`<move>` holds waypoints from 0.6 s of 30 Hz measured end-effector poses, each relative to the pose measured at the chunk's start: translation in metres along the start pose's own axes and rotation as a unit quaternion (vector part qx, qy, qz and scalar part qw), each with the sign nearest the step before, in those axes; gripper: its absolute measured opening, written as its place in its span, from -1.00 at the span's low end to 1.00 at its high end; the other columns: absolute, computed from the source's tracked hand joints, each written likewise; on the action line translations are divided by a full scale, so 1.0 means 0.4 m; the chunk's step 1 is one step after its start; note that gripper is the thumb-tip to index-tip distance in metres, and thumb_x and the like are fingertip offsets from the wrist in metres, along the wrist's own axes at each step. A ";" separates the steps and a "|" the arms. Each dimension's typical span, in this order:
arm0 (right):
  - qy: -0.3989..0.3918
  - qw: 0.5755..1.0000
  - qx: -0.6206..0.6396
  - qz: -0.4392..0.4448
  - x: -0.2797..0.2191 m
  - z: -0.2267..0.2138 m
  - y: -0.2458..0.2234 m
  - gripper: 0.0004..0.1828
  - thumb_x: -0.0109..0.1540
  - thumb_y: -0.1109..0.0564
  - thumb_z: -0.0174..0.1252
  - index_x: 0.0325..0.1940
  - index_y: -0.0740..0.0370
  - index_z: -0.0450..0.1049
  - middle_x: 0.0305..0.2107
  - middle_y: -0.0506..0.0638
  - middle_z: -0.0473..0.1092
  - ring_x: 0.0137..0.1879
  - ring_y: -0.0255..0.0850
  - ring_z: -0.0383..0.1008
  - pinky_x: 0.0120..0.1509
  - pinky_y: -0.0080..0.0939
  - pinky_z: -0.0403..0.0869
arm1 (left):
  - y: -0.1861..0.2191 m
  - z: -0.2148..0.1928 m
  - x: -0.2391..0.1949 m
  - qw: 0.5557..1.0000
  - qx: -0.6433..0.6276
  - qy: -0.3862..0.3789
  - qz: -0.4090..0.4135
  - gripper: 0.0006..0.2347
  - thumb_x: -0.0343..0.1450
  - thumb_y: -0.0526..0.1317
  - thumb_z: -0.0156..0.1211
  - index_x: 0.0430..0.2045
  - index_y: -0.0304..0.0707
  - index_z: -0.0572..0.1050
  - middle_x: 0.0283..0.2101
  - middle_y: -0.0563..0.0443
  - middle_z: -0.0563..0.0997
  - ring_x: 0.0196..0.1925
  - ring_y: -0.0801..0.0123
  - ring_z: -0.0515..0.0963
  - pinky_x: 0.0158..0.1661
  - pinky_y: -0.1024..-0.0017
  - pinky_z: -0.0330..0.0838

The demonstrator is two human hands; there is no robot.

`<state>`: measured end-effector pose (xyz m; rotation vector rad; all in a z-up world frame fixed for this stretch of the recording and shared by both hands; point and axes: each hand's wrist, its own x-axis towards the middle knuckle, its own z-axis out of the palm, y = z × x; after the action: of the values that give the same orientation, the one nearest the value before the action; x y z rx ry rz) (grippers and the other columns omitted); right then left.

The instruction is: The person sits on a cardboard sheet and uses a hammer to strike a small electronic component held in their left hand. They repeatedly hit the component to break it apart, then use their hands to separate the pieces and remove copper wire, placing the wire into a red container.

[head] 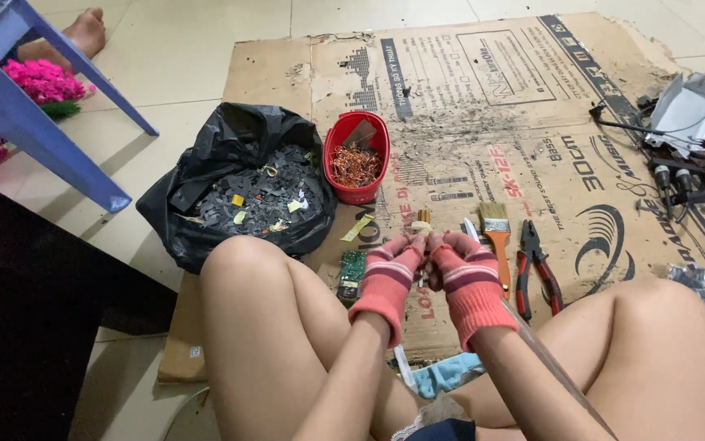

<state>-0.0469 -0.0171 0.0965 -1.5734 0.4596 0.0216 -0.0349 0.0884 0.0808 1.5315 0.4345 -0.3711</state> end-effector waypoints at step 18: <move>0.052 0.974 -0.175 -0.137 0.000 -0.008 0.013 -0.69 0.25 -0.07 0.31 -0.46 0.16 0.56 -0.65 0.07 0.45 -0.38 -0.19 0.47 -0.05 -0.17 0.45 | -0.053 -0.031 0.033 0.992 -0.117 -0.039 0.039 -0.52 0.32 -0.21 0.34 0.07 -0.62 0.48 0.02 -0.44 0.57 0.07 0.04 0.56 0.11 0.25 0.55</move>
<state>-0.0493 -0.0200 0.0919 -1.9827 0.3264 -0.2017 -0.0343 0.1009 0.0557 1.2966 0.3433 -0.3061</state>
